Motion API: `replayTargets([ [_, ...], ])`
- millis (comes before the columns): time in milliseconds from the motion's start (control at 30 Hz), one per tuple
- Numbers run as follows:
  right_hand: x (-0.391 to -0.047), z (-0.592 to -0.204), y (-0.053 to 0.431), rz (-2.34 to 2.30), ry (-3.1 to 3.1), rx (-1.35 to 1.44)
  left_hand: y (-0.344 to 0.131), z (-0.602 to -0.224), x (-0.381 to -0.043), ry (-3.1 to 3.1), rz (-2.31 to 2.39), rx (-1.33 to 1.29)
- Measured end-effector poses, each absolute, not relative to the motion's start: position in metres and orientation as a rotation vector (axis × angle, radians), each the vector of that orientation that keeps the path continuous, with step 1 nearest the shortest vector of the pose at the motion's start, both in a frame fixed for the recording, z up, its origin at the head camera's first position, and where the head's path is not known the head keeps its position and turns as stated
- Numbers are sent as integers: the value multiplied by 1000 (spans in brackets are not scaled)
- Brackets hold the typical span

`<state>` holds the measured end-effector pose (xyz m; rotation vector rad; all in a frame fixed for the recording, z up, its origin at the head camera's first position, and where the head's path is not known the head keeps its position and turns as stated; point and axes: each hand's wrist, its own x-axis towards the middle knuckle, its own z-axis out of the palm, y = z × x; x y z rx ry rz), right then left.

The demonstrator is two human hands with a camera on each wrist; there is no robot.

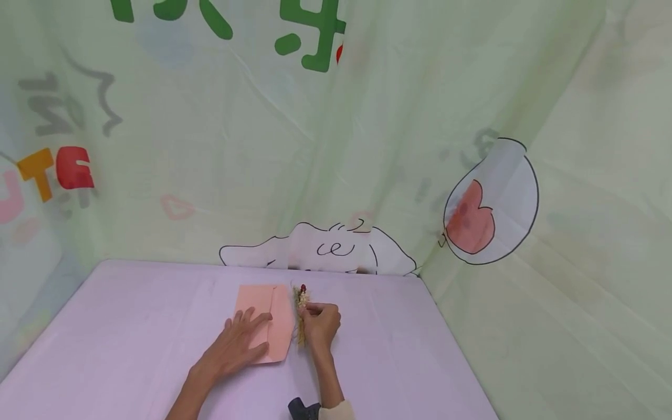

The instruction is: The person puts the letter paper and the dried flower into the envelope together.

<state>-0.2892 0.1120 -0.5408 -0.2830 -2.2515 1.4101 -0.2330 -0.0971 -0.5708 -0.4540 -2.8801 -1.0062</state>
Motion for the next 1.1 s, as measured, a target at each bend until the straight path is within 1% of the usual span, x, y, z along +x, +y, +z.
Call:
replayTargets([
  [200,-287,-539,101,1402,-2264,-229,-99,-569,-233,-2884,-1010,-469],
  [500,-283,-544,89,1439,-2309,-239,-99,-567,-232,-2887,-1005,-463],
  [1100,-285,-552,79,1437,-2368,-212,-99,-566,-232,-2894,-1027,-437],
])
